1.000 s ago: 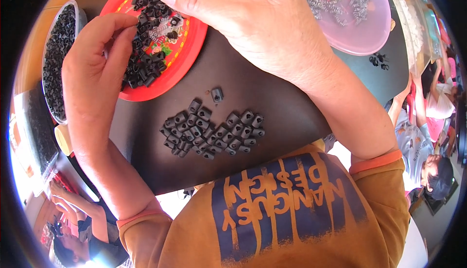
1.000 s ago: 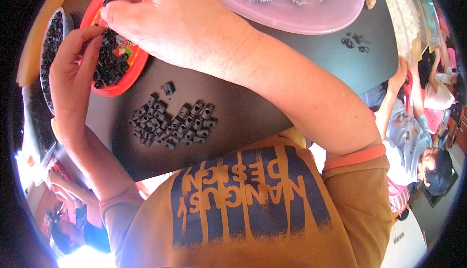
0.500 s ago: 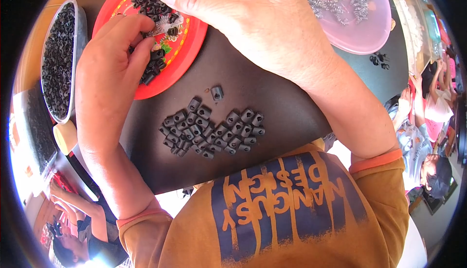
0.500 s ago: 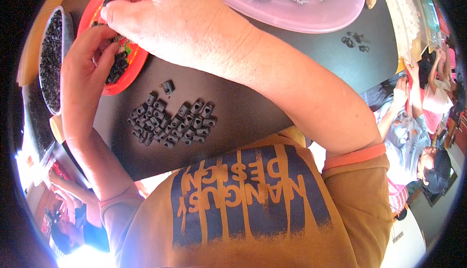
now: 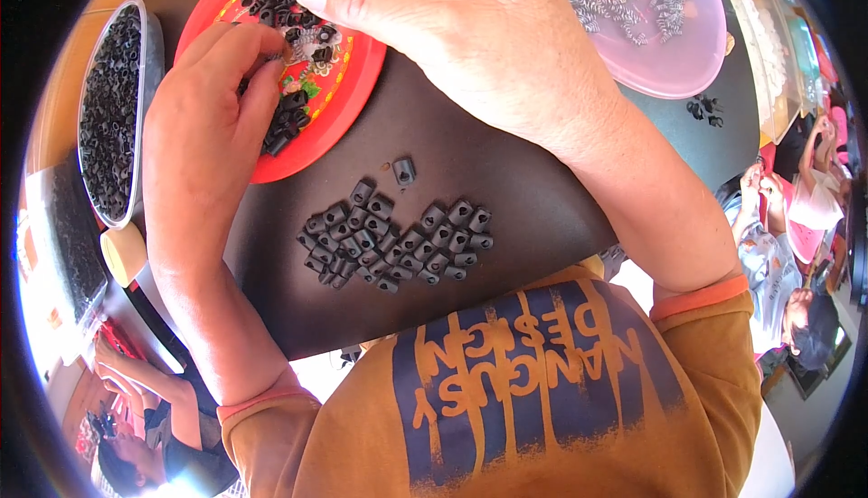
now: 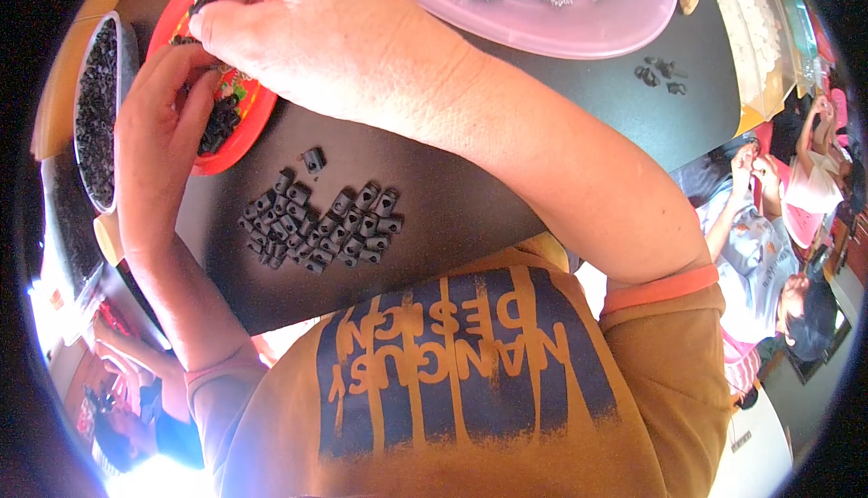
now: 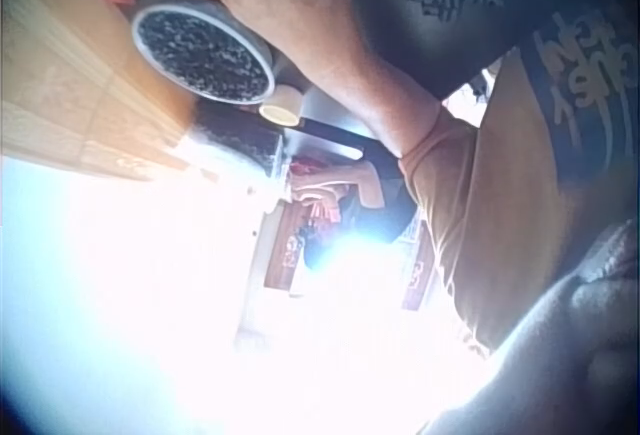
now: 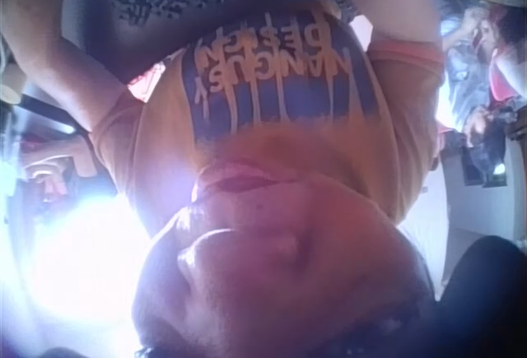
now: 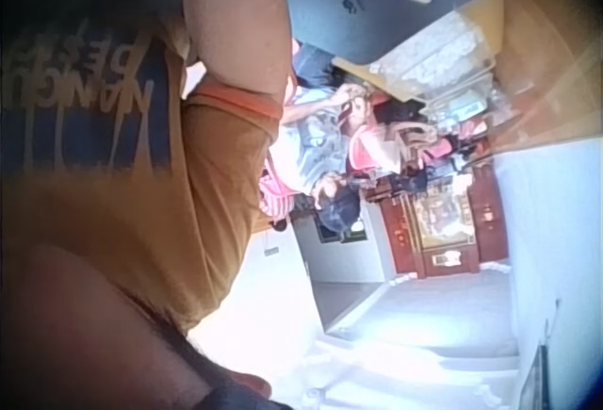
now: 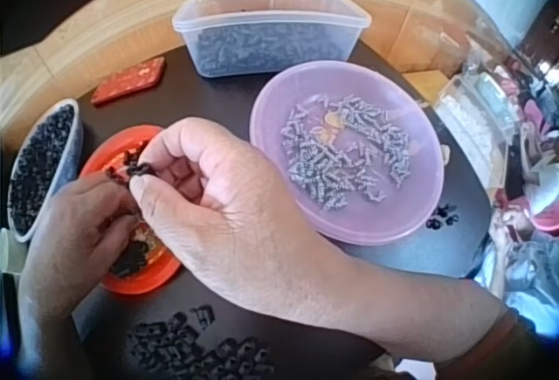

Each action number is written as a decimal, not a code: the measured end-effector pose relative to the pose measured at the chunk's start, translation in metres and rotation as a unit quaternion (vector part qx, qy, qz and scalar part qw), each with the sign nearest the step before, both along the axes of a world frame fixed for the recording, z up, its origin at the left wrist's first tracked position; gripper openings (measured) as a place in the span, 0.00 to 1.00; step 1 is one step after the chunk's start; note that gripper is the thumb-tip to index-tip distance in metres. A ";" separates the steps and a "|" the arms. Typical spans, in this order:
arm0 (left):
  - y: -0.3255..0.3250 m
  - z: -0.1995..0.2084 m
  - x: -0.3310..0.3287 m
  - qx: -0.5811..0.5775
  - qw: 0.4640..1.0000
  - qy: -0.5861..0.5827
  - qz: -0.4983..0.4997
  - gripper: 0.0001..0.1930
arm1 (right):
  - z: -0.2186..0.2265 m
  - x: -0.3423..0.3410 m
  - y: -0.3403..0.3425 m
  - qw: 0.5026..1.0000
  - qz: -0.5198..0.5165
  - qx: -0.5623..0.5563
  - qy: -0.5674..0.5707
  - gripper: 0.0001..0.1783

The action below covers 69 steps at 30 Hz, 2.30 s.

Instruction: The person assembles plastic cord locks by inserting springs and inner plungers into plastic housings by hand.

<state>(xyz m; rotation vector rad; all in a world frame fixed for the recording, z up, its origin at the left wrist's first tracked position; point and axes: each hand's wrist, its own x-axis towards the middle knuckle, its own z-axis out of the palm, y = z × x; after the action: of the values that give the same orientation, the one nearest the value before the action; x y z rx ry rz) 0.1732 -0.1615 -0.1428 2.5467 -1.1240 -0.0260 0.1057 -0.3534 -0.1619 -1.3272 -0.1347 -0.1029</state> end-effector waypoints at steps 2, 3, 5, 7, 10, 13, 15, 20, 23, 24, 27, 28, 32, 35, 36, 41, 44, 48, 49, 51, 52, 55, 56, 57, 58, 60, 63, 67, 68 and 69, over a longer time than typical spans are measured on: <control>-0.005 0.006 -0.003 -0.003 1.000 0.019 0.007 0.07 | 0.004 -0.001 -0.004 1.000 -0.005 -0.013 0.002 0.07; -0.006 0.008 -0.006 -0.004 0.999 0.038 0.017 0.06 | 0.006 -0.001 -0.005 1.000 -0.002 -0.024 0.009 0.07; -0.007 0.011 -0.008 0.002 0.998 0.054 0.014 0.06 | 0.006 -0.001 -0.006 0.999 0.000 -0.035 0.017 0.06; -0.007 0.010 -0.009 0.009 0.998 0.069 0.012 0.06 | 0.004 -0.001 -0.004 0.999 0.001 -0.032 0.014 0.06; -0.008 0.005 -0.008 -0.004 0.997 0.072 0.009 0.05 | 0.002 0.000 -0.003 1.000 0.000 -0.013 0.006 0.07; -0.010 0.005 -0.009 0.017 0.999 0.025 -0.009 0.05 | 0.002 0.000 -0.005 0.999 -0.001 -0.032 0.005 0.07; -0.012 0.003 -0.011 0.031 1.000 0.005 -0.001 0.05 | 0.001 0.000 -0.005 1.000 -0.002 -0.030 0.004 0.07; -0.018 0.002 -0.013 0.043 0.999 -0.031 -0.005 0.04 | 0.003 -0.001 -0.010 0.999 -0.011 -0.047 0.001 0.07; -0.018 0.001 -0.013 0.038 0.999 -0.036 -0.005 0.04 | 0.004 -0.002 -0.011 0.999 0.000 -0.043 0.012 0.07; -0.018 0.000 -0.013 0.028 0.999 -0.031 -0.002 0.04 | 0.004 -0.002 -0.012 0.999 0.000 -0.044 0.010 0.07; -0.023 0.007 -0.017 -0.006 0.997 0.044 0.058 0.03 | 0.005 -0.002 -0.014 0.999 0.005 -0.040 0.013 0.07; -0.023 0.007 -0.017 -0.006 0.997 0.044 0.057 0.03 | 0.006 -0.002 -0.015 0.999 0.012 -0.038 0.017 0.07; -0.023 0.012 -0.015 -0.086 0.993 0.042 0.072 0.04 | 0.005 -0.003 -0.013 0.999 0.018 0.003 0.039 0.07; -0.025 0.017 -0.019 -0.072 0.995 0.027 0.061 0.03 | 0.002 -0.003 -0.013 0.999 0.019 -0.035 0.009 0.06; -0.026 0.018 -0.021 -0.070 0.995 0.022 0.062 0.03 | 0.001 -0.004 -0.013 0.999 0.017 -0.046 -0.007 0.06; -0.025 0.019 -0.023 -0.070 0.996 0.007 0.062 0.03 | 0.005 -0.004 -0.011 0.996 0.022 -0.075 -0.032 0.06; -0.027 0.018 -0.023 -0.081 0.995 0.011 0.053 0.04 | 0.005 -0.004 -0.011 0.998 0.023 -0.057 -0.024 0.06; -0.029 0.014 -0.025 -0.113 0.992 -0.023 0.048 0.04 | 0.002 -0.003 -0.011 0.999 0.024 -0.035 -0.014 0.06; -0.028 0.014 -0.026 -0.115 0.992 -0.023 0.054 0.04 | 0.001 -0.003 -0.010 0.999 0.026 -0.028 -0.012 0.06; -0.027 0.016 -0.026 -0.105 0.993 -0.029 0.049 0.04 | 0.000 -0.001 -0.009 0.999 0.034 -0.017 0.000 0.06; -0.026 0.017 -0.026 -0.096 0.994 -0.035 0.044 0.04 | -0.001 0.000 -0.009 0.999 0.042 -0.006 0.012 0.06; -0.026 0.016 -0.025 -0.097 0.994 -0.051 0.019 0.04 | 0.001 0.000 -0.008 0.999 0.036 -0.030 0.018 0.05; -0.026 0.016 -0.025 -0.098 0.994 -0.052 0.018 0.04 | 0.002 0.000 -0.008 0.999 0.036 -0.031 0.018 0.05; -0.025 0.016 -0.025 -0.106 0.993 -0.035 0.027 0.04 | 0.004 0.000 -0.009 0.999 0.034 -0.028 0.021 0.05; -0.025 0.017 -0.025 -0.113 0.993 -0.019 0.036 0.04 | 0.005 0.000 -0.009 0.999 0.031 -0.026 0.025 0.05; -0.025 0.013 -0.025 -0.127 0.991 -0.005 0.040 0.05 | 0.007 0.000 -0.011 0.998 0.038 -0.006 0.043 0.05; -0.025 0.011 -0.025 -0.135 0.990 0.002 0.041 0.06 | 0.008 0.003 -0.012 0.994 0.054 0.040 0.083 0.06; -0.024 0.009 -0.024 -0.164 0.986 0.011 0.031 0.08 | 0.010 0.003 -0.015 0.988 0.078 0.078 0.112 0.07; -0.024 0.007 -0.023 -0.163 0.986 0.010 0.032 0.08 | 0.011 0.003 -0.016 0.988 0.079 0.078 0.111 0.07; -0.023 0.005 -0.022 -0.208 0.977 0.038 0.031 0.08 | 0.013 0.002 -0.016 0.987 0.084 0.080 0.115 0.08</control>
<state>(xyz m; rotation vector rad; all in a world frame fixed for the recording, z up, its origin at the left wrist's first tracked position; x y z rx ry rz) 0.1510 -0.1845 -0.1379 2.1849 -0.9092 0.1141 0.1081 -0.3698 -0.1491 -1.1535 -0.0412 0.1788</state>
